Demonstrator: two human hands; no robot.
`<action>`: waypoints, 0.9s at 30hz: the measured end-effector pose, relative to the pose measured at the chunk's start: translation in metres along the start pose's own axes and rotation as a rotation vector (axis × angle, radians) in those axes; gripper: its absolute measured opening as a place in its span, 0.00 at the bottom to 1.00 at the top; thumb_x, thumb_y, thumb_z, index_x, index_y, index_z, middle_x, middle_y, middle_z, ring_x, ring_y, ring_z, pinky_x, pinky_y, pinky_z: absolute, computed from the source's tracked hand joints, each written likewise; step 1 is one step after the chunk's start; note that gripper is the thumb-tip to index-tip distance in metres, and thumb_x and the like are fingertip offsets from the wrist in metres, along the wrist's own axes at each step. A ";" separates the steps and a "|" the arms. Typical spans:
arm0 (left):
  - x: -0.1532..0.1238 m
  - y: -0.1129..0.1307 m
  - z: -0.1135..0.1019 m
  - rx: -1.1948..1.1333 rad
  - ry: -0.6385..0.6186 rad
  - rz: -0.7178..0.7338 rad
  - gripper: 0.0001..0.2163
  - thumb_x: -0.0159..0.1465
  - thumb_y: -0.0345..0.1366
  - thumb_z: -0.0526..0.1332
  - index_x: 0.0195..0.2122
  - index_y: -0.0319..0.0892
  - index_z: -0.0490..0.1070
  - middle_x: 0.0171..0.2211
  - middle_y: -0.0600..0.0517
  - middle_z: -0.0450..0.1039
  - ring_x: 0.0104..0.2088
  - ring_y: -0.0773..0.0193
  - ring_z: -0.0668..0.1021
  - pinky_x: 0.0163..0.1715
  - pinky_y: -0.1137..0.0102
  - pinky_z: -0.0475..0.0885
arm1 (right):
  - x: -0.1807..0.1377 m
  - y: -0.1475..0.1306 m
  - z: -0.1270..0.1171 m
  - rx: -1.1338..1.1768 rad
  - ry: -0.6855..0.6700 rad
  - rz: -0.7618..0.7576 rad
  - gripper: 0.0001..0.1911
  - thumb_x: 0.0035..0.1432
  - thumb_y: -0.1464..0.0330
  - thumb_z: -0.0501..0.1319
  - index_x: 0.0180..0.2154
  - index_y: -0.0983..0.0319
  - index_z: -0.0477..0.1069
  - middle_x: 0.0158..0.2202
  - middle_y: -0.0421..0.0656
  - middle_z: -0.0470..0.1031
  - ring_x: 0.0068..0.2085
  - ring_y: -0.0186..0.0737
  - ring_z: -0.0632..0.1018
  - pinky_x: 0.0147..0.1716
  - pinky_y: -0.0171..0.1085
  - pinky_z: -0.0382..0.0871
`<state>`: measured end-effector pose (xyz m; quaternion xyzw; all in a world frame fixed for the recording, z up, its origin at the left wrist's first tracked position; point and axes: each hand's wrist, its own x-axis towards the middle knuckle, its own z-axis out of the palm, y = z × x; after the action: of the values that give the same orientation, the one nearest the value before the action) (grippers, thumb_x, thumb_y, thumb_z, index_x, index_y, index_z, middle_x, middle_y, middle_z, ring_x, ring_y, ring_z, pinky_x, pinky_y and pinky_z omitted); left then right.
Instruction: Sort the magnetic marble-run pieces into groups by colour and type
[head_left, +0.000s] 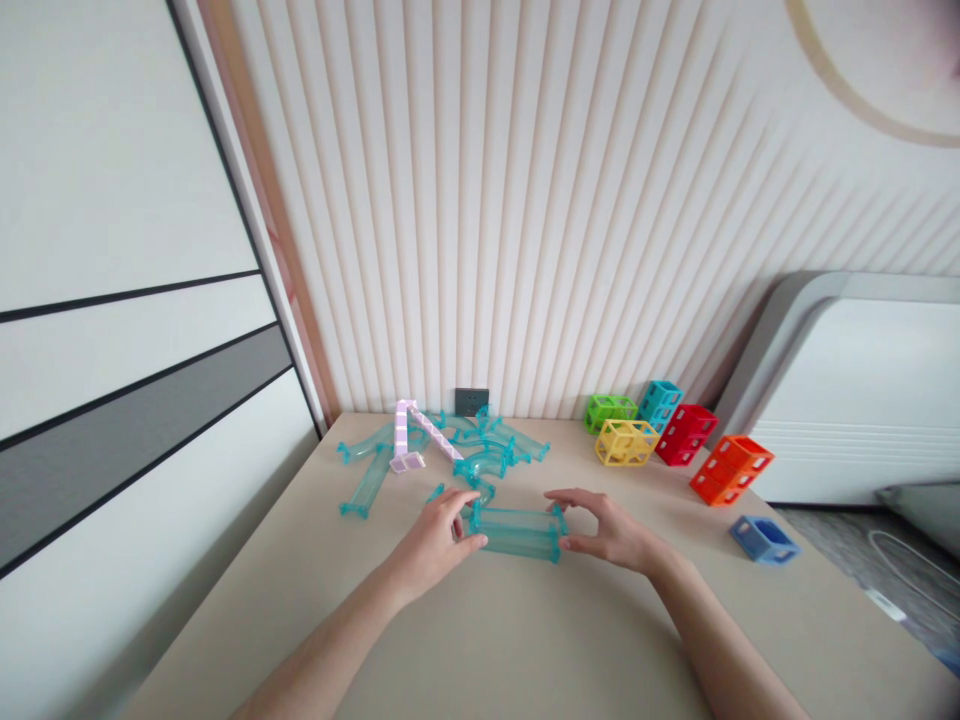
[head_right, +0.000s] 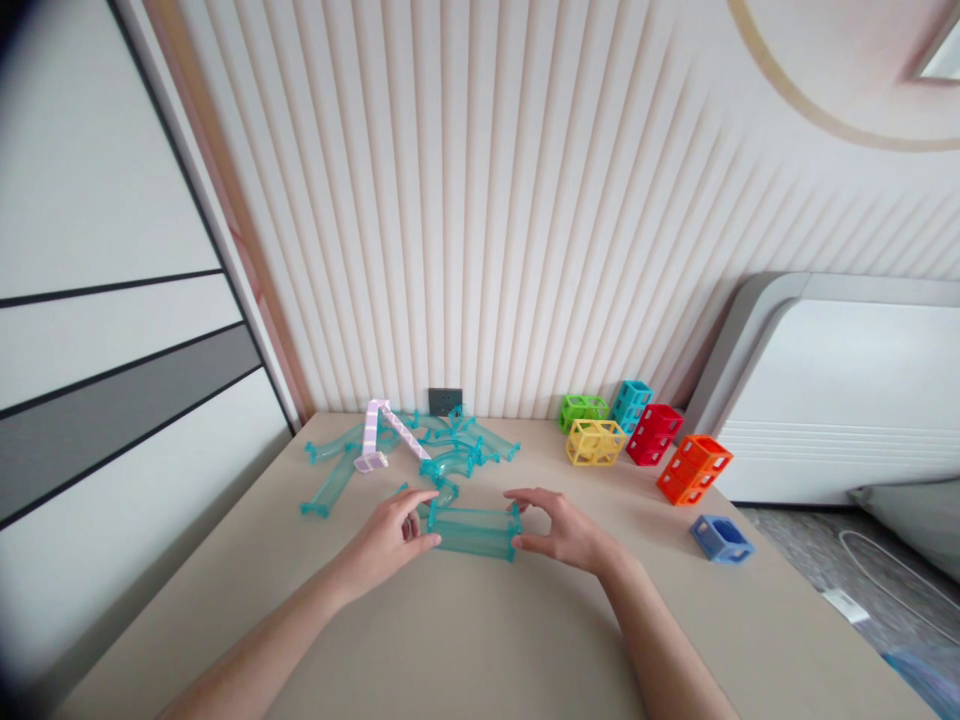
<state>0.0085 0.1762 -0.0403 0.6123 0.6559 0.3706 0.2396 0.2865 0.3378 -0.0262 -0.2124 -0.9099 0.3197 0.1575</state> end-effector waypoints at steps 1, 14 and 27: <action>0.000 -0.001 0.000 0.009 -0.006 0.007 0.22 0.58 0.37 0.68 0.54 0.44 0.72 0.43 0.49 0.74 0.31 0.64 0.76 0.40 0.66 0.73 | 0.000 0.000 0.001 -0.005 -0.012 0.007 0.29 0.55 0.56 0.70 0.57 0.57 0.72 0.50 0.48 0.79 0.50 0.51 0.79 0.53 0.50 0.71; 0.000 -0.008 0.001 0.070 -0.066 -0.067 0.22 0.57 0.32 0.67 0.54 0.42 0.70 0.38 0.51 0.74 0.33 0.61 0.75 0.41 0.66 0.72 | -0.001 -0.007 0.007 -0.048 -0.064 0.101 0.30 0.49 0.61 0.74 0.54 0.57 0.72 0.54 0.47 0.77 0.54 0.52 0.77 0.56 0.49 0.70; 0.000 -0.015 0.001 0.091 -0.067 -0.094 0.20 0.54 0.37 0.70 0.48 0.42 0.73 0.42 0.48 0.74 0.36 0.57 0.77 0.41 0.65 0.71 | 0.003 -0.002 0.011 -0.081 -0.001 0.014 0.24 0.53 0.60 0.72 0.51 0.56 0.74 0.52 0.47 0.78 0.52 0.52 0.78 0.55 0.50 0.71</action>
<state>0.0000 0.1765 -0.0525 0.6032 0.6918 0.3079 0.2506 0.2788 0.3322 -0.0323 -0.2248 -0.9207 0.2838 0.1459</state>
